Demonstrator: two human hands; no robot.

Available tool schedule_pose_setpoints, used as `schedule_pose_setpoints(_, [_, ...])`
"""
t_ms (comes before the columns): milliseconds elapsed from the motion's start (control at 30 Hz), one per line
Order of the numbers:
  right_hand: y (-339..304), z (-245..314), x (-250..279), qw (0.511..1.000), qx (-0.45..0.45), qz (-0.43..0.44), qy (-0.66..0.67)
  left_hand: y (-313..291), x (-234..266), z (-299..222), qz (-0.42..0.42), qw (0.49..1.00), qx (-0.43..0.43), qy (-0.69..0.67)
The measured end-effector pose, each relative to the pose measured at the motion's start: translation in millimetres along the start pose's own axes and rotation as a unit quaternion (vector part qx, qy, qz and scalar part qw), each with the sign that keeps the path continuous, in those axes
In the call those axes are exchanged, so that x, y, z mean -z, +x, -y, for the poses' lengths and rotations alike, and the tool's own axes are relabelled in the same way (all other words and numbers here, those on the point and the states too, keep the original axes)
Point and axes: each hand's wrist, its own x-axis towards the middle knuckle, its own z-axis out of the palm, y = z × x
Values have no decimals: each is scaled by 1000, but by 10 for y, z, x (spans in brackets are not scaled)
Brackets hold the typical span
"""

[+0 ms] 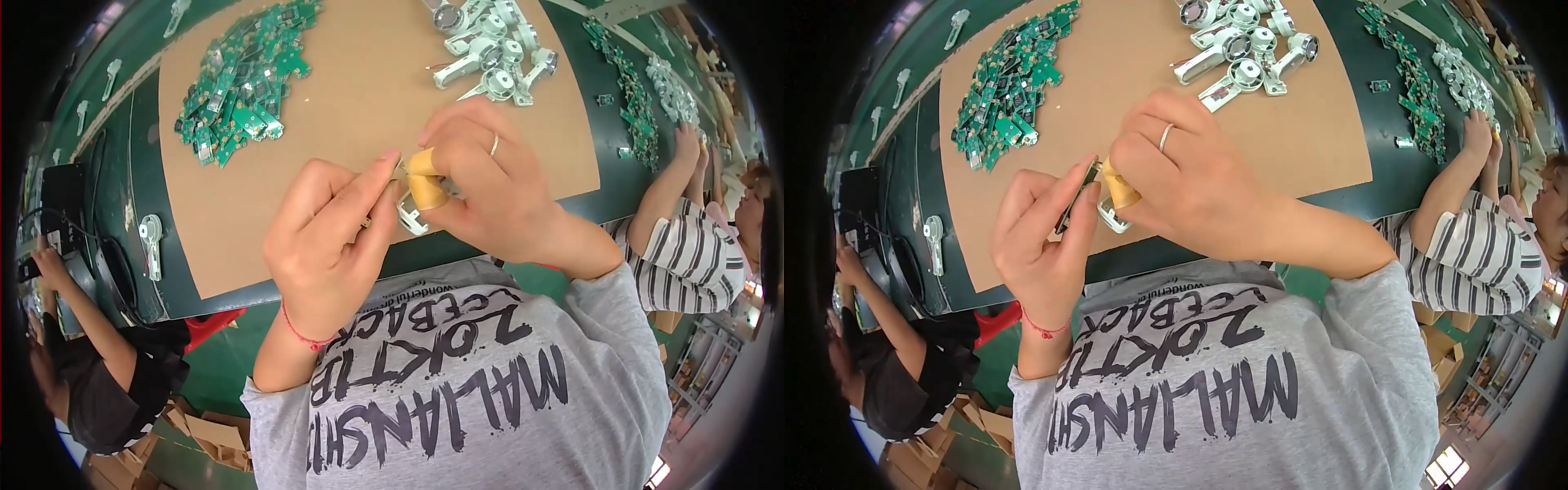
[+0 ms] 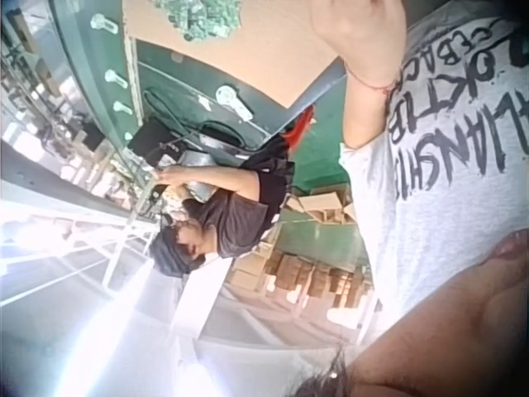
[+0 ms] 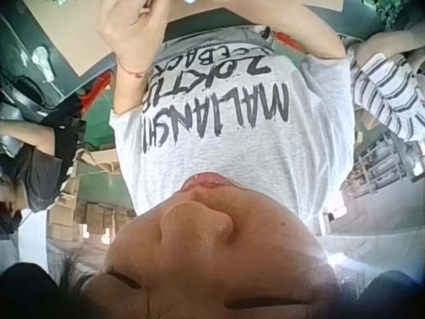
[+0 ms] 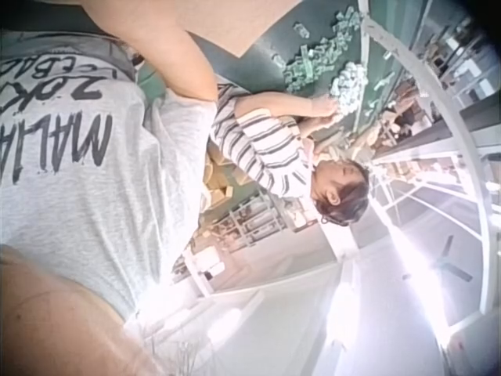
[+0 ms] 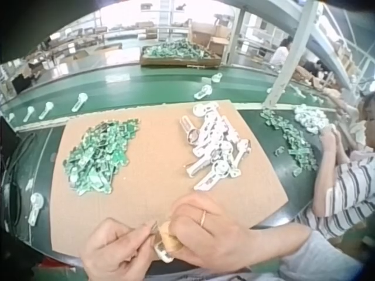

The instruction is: The person assembles small printed circuit boards and electronic components into plastic housings by hand, connecting them with wires.

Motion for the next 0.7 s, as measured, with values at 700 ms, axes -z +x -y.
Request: schedule_pose_setpoints(700, [-49,-233,-160,951,-167,3,259,-89,-275,364,-58,994,38,-80])
